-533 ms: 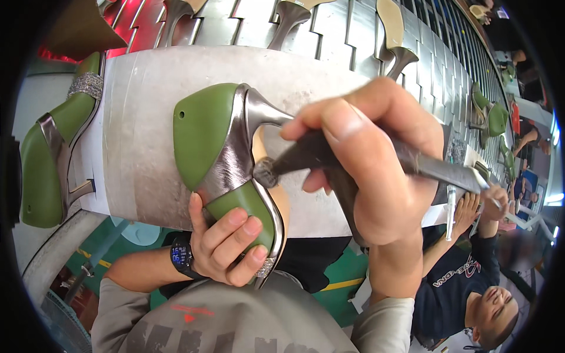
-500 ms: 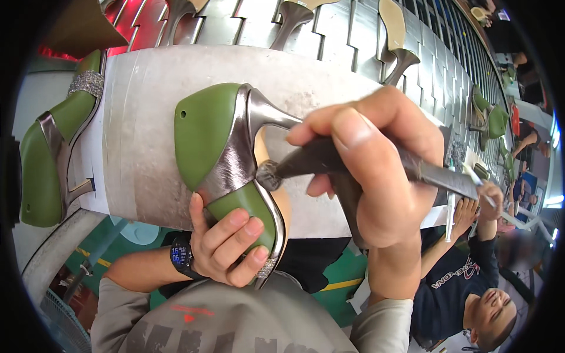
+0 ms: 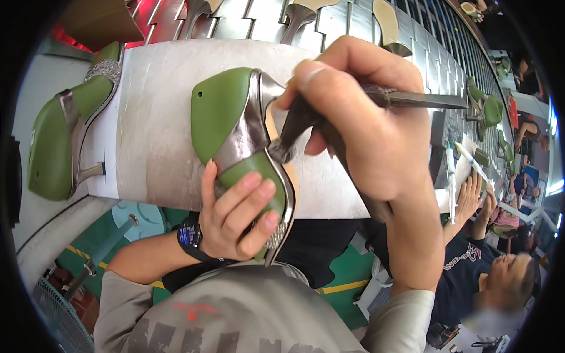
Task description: The person attaches soles to high-heeled shoes on shoe lasts by pressing the soles on by hand, tapping the edges with a hammer, applying adhesive with a syringe, and hammering the seams.
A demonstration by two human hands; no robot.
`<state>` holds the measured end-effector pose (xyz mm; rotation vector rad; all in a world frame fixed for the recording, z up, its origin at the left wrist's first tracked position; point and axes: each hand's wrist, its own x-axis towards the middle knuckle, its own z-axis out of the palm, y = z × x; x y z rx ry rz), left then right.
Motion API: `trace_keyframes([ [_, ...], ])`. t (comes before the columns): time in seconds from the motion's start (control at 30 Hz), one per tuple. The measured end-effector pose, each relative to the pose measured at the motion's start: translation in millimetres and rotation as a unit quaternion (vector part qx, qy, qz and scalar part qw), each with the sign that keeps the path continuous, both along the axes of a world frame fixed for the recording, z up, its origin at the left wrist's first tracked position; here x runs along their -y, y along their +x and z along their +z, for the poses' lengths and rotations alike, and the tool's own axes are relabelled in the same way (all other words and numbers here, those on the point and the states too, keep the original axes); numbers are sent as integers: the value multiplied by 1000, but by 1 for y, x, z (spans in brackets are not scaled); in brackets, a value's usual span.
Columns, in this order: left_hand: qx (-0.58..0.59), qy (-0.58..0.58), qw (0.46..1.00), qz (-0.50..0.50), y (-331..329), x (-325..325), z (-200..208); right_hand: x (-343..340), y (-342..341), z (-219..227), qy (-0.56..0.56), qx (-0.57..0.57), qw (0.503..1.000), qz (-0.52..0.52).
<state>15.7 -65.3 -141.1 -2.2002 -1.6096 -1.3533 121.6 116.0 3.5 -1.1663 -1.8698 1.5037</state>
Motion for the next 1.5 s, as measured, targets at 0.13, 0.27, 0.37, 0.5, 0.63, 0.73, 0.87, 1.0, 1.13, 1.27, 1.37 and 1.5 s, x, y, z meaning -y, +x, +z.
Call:
trace_keyframes([
  [0.13,-17,33,999,26,0,-6,-1,23,38,-15,-17,-98,991,-85],
  [0.27,-19,38,998,36,3,-5,1,75,75,-9,42,-67,982,-173],
  [0.37,-19,41,997,56,3,-3,1,119,94,-8,237,-63,948,-205],
  [0.5,-18,42,998,43,8,-5,2,147,110,1,373,-33,915,-146],
  [0.63,-16,27,999,25,5,0,3,142,74,-34,144,-217,943,-206],
  [0.73,-75,63,995,18,-6,-9,-9,113,65,-15,141,-74,964,-213],
  [0.87,-79,59,995,11,-3,-6,-6,133,75,-11,149,-444,863,-186],
  [1.0,-71,28,997,-19,-7,5,-7,123,83,-33,71,-250,953,-155],
  [1.13,-72,28,997,-30,-8,6,-9,88,95,-55,19,-173,965,-194],
  [1.27,-79,25,996,-42,-6,8,-12,45,109,-57,470,144,867,-75],
  [1.37,-98,18,995,-32,-10,13,-14,28,103,-72,432,272,858,-56],
  [1.5,-91,30,995,-23,-5,12,-18,16,110,-104,468,229,850,-81],
])
